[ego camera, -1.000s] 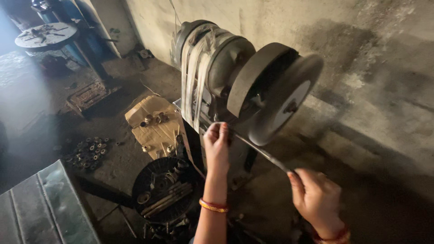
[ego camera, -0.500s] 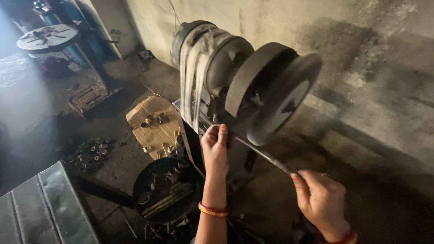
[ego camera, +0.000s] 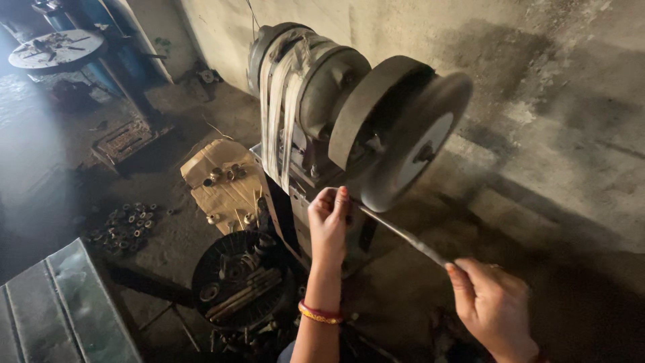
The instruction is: The person holds a long metal rod with both hands and presses it against a rotating grinding wheel to smooth or shape its surface. They repeatedly rotate and reposition the rod while maintaining contact with the wheel.
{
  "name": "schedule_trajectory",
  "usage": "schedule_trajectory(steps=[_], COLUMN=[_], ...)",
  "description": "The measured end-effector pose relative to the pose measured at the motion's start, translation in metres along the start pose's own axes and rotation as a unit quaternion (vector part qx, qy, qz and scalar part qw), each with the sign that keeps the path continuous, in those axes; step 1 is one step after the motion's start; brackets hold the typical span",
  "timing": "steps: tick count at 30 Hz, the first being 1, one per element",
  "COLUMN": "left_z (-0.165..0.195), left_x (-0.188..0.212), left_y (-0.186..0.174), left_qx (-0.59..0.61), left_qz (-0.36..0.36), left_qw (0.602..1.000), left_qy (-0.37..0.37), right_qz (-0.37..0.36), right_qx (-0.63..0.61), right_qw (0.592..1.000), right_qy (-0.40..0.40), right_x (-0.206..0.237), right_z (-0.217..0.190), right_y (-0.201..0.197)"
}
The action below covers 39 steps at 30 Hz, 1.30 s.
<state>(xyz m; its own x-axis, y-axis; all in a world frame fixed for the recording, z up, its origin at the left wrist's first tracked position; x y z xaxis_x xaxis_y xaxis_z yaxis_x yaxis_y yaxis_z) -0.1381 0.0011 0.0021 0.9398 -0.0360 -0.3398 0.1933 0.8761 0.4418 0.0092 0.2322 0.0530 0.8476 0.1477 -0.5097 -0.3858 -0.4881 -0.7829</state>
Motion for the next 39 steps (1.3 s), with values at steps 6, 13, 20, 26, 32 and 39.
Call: schedule_trajectory(steps=[6, 13, 20, 26, 32, 39], left_z=[0.006, -0.005, 0.003, 0.001, 0.001, 0.022], left_x=[-0.007, -0.002, -0.01, -0.013, -0.013, -0.02], left_y=[-0.007, 0.003, -0.016, -0.018, -0.022, -0.038], left_qx=[0.014, 0.016, -0.027, -0.021, -0.036, -0.01], left_qz=[0.027, 0.0, 0.063, 0.066, 0.06, 0.08], left_qw=[0.999, 1.0, 0.998, 0.998, 0.997, 0.996], left_qy=[0.023, -0.017, -0.002, 0.001, 0.038, 0.04], right_qz=[-0.011, -0.004, 0.006, -0.001, -0.004, -0.006], right_qx=[-0.021, 0.01, -0.037, -0.039, -0.024, -0.063], right_qw=[1.0, 1.0, 0.999, 0.999, 1.0, 0.998], right_qy=[-0.019, 0.015, -0.032, -0.014, -0.009, -0.029], right_x=[-0.011, -0.002, -0.025, -0.024, -0.031, -0.051], right_z=[-0.005, -0.002, -0.015, -0.02, -0.019, -0.029], right_y=[0.009, -0.003, 0.007, 0.005, 0.007, 0.022])
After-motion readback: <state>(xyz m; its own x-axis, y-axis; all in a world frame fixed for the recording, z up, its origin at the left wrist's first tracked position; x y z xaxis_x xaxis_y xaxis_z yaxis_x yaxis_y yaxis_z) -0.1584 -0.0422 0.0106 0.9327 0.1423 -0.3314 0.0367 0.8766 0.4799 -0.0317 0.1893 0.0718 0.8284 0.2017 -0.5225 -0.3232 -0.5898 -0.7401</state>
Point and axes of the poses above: each hand's wrist, its own x-axis away from the middle knuckle, its own y-axis out of the palm, z = x × y, the point moved 2 cm from there along -x, towards the middle knuckle, and after that the axes turned 14 degrees about -z, right-handed, at the moved point
